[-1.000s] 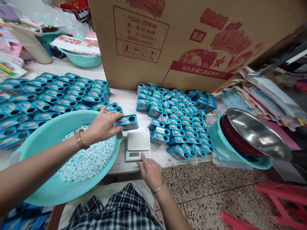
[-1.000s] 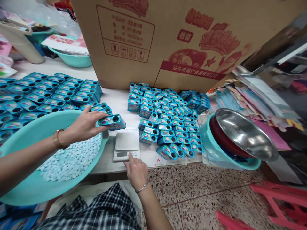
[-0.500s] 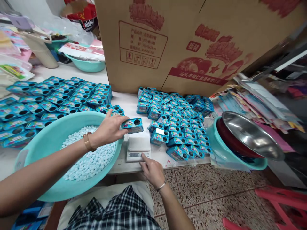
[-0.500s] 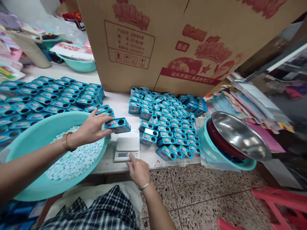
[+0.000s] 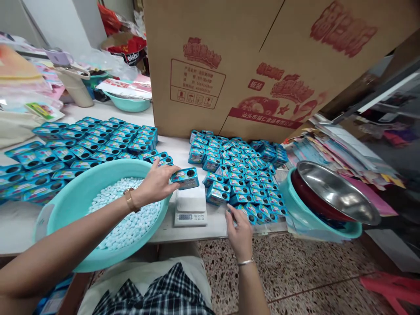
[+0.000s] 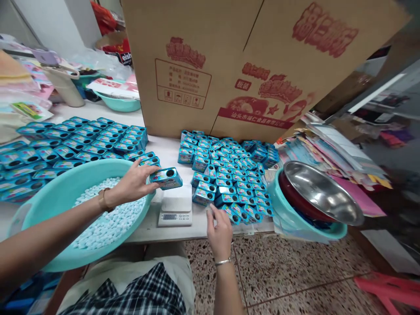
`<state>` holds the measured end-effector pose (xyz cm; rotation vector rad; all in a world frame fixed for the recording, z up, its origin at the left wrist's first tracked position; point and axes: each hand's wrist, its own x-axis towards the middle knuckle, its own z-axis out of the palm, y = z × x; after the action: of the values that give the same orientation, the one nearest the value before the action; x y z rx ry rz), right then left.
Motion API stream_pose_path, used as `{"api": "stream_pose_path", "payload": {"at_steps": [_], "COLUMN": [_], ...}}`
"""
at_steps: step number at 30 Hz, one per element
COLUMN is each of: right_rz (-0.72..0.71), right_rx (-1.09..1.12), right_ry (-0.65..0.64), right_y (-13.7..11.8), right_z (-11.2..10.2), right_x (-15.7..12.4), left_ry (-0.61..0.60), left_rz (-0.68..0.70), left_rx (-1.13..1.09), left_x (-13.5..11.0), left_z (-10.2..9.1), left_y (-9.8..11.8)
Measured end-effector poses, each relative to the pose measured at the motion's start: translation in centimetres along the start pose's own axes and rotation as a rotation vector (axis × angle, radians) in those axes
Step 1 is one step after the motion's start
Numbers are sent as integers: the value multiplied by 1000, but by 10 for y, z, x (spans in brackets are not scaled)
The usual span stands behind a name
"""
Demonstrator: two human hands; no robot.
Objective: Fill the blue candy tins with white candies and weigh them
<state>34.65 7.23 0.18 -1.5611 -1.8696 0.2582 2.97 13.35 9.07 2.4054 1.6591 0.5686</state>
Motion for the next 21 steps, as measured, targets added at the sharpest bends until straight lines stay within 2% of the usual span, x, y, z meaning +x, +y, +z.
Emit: {"api": "stream_pose_path", "payload": {"at_steps": [2, 5, 10, 16, 21], "right_rz": [-116, -252, -267, -229, -244], "right_rx": [-127, -311, -532, -564, -406], "right_ry": [15, -47, -148, -129, -55], "right_y": [2, 1, -5, -3, -3], "right_z": [-2, 3, 20, 29, 23], "right_x": [19, 45, 60, 48, 46], "left_ry": [-3, -3, -11, -52, -70], "left_rz": [-11, -31, -65, -55, -36], "left_rx": [-5, -26, -30, -25, -16], "left_x": [0, 1, 4, 6, 11], "left_z": [1, 4, 10, 19, 30], "left_y": [1, 2, 3, 7, 8]}}
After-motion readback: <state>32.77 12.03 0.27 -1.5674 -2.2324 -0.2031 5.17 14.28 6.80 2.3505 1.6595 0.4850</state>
